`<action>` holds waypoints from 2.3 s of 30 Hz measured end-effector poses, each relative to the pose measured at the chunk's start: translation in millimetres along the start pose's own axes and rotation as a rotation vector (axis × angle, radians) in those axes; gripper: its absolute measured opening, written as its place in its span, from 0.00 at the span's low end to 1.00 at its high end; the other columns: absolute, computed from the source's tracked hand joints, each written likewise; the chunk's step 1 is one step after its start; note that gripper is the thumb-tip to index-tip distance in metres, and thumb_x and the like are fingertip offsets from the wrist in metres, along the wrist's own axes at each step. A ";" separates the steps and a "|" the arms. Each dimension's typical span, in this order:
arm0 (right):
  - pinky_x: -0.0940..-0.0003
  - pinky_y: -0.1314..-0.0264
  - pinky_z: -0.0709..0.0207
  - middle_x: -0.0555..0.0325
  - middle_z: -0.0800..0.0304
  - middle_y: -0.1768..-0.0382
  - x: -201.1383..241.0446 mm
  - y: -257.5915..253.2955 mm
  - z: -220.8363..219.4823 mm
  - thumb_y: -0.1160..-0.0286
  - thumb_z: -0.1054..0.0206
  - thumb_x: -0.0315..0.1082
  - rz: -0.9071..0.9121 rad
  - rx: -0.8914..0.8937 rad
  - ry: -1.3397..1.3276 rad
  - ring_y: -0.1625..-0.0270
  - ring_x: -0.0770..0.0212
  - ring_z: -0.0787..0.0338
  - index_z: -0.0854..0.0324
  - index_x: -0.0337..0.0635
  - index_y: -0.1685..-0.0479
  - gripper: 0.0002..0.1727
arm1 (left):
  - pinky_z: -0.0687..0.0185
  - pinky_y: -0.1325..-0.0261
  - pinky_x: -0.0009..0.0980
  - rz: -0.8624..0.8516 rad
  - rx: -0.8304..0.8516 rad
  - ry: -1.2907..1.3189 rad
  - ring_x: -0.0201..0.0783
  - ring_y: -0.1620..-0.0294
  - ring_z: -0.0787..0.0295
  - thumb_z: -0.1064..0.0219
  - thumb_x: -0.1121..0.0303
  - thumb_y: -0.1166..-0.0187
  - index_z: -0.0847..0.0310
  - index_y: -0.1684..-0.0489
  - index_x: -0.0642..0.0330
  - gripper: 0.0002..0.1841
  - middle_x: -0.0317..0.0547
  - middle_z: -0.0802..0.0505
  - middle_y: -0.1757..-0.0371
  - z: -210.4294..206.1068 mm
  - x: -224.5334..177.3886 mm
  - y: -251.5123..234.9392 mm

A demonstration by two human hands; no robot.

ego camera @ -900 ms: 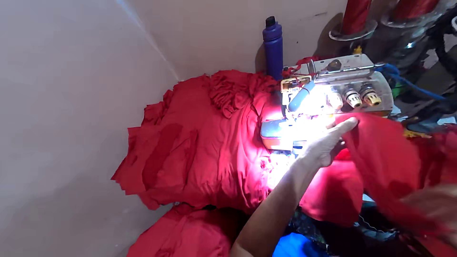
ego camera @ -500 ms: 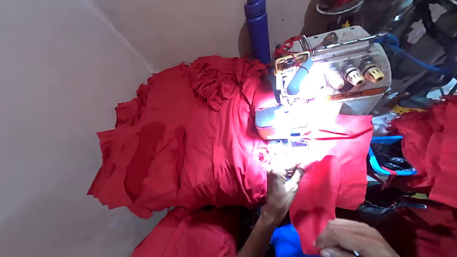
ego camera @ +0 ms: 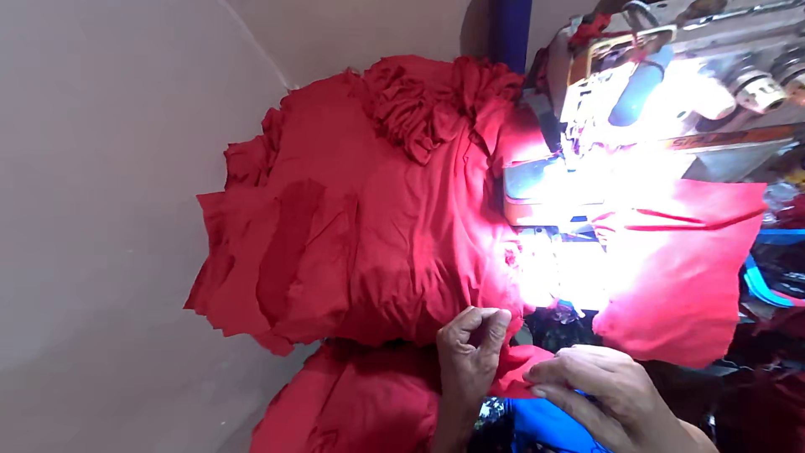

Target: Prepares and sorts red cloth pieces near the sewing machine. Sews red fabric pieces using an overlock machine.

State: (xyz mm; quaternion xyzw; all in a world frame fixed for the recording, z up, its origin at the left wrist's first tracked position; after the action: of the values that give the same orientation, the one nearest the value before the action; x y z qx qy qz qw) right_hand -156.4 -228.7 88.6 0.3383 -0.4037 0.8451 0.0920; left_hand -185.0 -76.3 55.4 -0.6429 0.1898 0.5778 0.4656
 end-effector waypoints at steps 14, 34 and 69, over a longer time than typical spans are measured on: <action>0.93 0.68 0.27 0.73 0.14 0.73 -42.4 -4.0 -22.3 0.24 0.32 0.30 -0.362 -0.268 -0.315 0.71 0.89 0.21 0.20 0.38 0.61 0.05 | 0.16 0.49 0.16 0.153 -0.025 0.459 0.16 0.57 0.11 0.34 0.71 0.18 0.06 0.63 0.56 0.09 0.26 0.05 0.62 3.7 12.5 27.0; 0.94 0.64 0.26 0.68 0.13 0.75 -28.9 -3.1 -41.6 0.25 0.31 0.30 -0.311 0.035 -0.517 0.70 0.89 0.19 0.16 0.33 0.57 0.07 | 0.19 0.45 0.14 -0.146 0.396 0.116 0.16 0.51 0.15 0.33 0.62 0.16 0.09 0.53 0.53 0.09 0.27 0.09 0.56 47.2 -43.5 -17.6; 0.76 0.60 0.18 0.63 0.13 0.70 -134.5 -37.5 63.5 0.30 0.26 0.39 -0.744 -0.525 0.015 0.69 0.77 0.15 0.20 0.28 0.39 0.25 | 0.14 0.50 0.42 -0.223 0.331 -0.370 0.42 0.58 0.08 0.30 0.77 0.24 0.09 0.50 0.65 0.09 0.53 0.05 0.57 -110.5 -1.5 -188.0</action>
State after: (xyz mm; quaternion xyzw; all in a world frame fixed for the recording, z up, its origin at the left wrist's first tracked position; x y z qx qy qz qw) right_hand -7.3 -235.4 53.2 0.4196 -0.4544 0.6260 0.4749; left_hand 24.2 -74.2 116.9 -0.4588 0.1213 0.5916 0.6518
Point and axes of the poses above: each hand's wrist, its own y-axis away from the middle knuckle, its own z-axis out of the back of the hand, x = y × z, the point moved 8 cm from there along -y, towards the middle knuckle
